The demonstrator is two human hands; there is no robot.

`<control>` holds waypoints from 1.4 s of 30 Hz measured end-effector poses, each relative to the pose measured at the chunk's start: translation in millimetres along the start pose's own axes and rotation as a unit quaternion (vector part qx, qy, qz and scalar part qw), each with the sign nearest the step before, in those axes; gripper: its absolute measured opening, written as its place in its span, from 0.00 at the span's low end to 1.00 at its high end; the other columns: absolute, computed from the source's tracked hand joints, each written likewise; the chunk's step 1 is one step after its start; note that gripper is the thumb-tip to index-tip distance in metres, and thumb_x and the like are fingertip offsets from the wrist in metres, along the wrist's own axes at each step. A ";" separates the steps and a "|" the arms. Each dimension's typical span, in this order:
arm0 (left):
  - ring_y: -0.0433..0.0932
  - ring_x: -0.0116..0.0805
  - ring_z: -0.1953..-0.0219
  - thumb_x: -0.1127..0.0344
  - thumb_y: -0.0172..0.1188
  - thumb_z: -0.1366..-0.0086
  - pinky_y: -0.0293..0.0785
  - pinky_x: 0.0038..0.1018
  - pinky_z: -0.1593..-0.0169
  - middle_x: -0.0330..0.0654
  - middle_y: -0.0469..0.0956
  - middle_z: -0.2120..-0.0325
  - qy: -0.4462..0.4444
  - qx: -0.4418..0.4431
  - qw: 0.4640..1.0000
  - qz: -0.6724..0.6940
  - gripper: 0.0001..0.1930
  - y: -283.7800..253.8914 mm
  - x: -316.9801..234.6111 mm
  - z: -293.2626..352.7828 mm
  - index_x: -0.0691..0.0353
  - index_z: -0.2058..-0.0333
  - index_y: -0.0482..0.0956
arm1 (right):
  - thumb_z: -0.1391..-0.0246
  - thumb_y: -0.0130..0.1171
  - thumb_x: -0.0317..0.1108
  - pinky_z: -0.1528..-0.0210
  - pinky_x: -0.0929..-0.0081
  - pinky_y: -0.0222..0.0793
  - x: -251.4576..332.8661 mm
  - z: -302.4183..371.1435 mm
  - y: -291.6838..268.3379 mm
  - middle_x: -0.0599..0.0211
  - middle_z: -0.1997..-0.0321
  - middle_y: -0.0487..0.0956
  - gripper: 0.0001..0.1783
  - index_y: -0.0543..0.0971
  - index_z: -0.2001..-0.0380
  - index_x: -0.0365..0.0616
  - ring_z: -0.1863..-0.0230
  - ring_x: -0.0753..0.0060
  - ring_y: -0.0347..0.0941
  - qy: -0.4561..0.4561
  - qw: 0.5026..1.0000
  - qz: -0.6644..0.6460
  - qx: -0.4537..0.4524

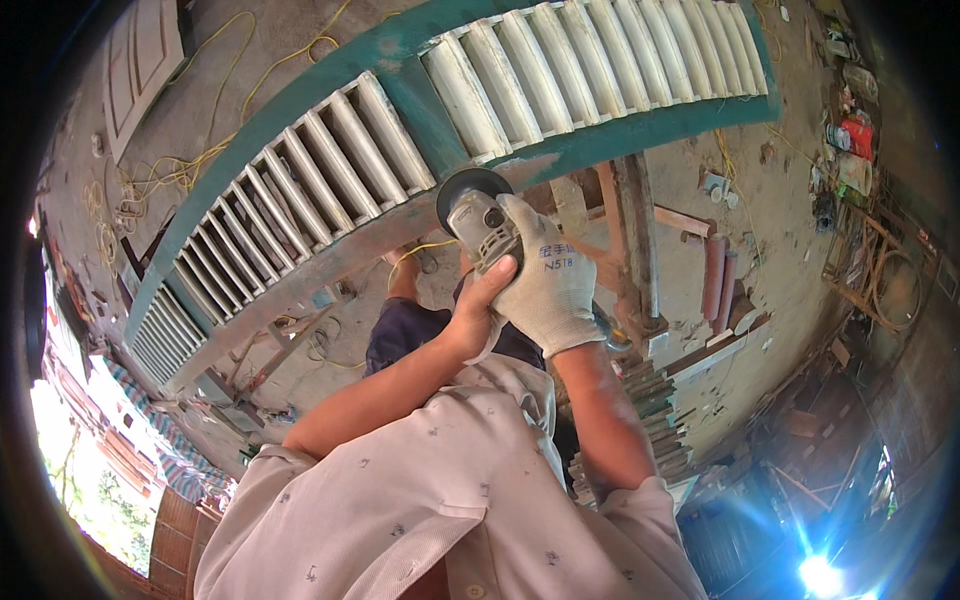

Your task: The person uses an angle grinder to sand the surface of long wooden slats arranged on a green workbench. They move the tool back and forth along the slats, occasionally repositioning their hands and stepping around the work area.

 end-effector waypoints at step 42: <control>0.76 0.39 0.35 0.48 0.65 0.26 0.71 0.37 0.30 0.46 0.77 0.39 -0.028 -0.002 0.999 -0.035 0.36 0.2 -11.8 -10.6 0.61 0.29 0.65 | 0.50 0.74 0.42 0.41 0.49 0.78 2.1 -8.1 -7.0 0.46 0.40 0.82 0.42 0.72 0.31 0.48 0.41 0.39 0.82 0.008 1.000 0.003 0.004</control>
Point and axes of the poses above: each hand's wrist, its own z-axis away from the middle knuckle, its own y-axis out of the palm, x = y × z, the point moved 7 cm from there along -z, towards the middle knuckle
